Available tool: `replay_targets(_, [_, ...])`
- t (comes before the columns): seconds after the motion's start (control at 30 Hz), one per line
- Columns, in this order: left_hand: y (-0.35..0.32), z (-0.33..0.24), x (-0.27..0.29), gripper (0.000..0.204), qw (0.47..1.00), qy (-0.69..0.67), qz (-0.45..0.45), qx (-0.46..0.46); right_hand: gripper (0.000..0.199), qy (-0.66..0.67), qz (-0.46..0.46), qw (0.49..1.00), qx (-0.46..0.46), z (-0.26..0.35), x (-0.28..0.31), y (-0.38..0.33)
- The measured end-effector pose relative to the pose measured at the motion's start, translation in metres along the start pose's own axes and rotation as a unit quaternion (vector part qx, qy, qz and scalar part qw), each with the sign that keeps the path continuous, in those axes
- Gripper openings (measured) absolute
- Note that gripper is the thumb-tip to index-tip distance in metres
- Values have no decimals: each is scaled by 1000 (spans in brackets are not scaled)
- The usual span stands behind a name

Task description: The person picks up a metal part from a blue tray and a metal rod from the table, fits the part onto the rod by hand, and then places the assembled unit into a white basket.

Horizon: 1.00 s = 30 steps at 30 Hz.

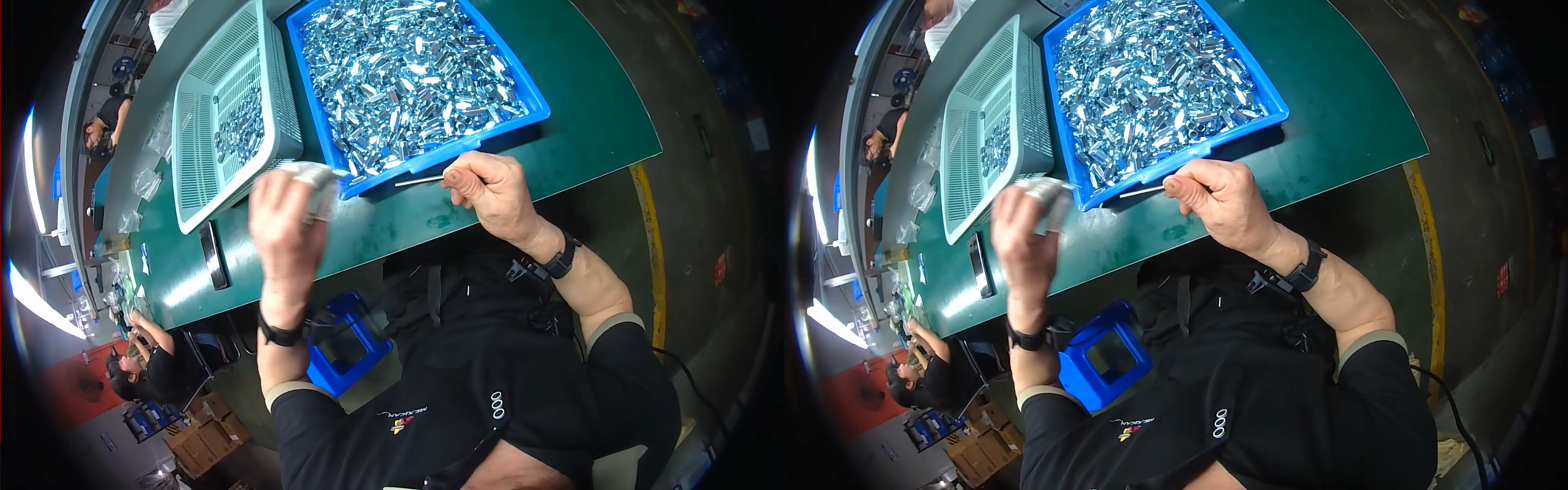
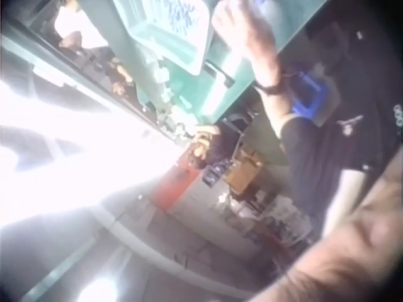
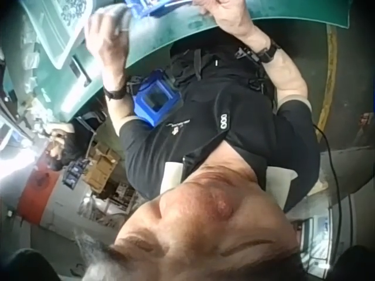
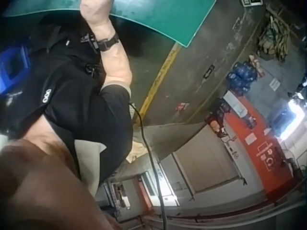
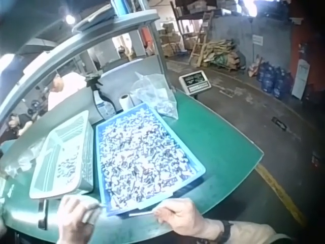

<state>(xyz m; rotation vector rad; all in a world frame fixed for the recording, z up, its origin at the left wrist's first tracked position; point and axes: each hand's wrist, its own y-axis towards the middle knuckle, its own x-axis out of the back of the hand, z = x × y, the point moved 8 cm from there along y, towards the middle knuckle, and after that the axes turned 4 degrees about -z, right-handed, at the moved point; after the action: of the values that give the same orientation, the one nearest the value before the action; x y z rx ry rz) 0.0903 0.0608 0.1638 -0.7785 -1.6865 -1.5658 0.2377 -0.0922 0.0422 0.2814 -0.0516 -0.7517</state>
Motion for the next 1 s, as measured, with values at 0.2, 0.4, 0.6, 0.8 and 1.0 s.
replay_targets(0.2, [20,57,22,27,989,131,-47,40,29,-5,4,1000,15,-1,-1,-1])
replay_targets(0.4, [28,19,-62,26,992,-29,115,-51,28,-6,5,1000,13,2,-4,-1])
replay_targets(0.6, [23,21,-72,18,992,-17,113,-50,24,22,-15,1000,13,-3,-3,-1])
replay_targets(0.8, [14,-13,-51,24,985,-138,102,4,21,35,-50,998,15,-4,3,-1])
replay_targets(1.0, [12,-25,-51,25,981,-163,101,2,19,21,-50,998,8,-5,1,-1])
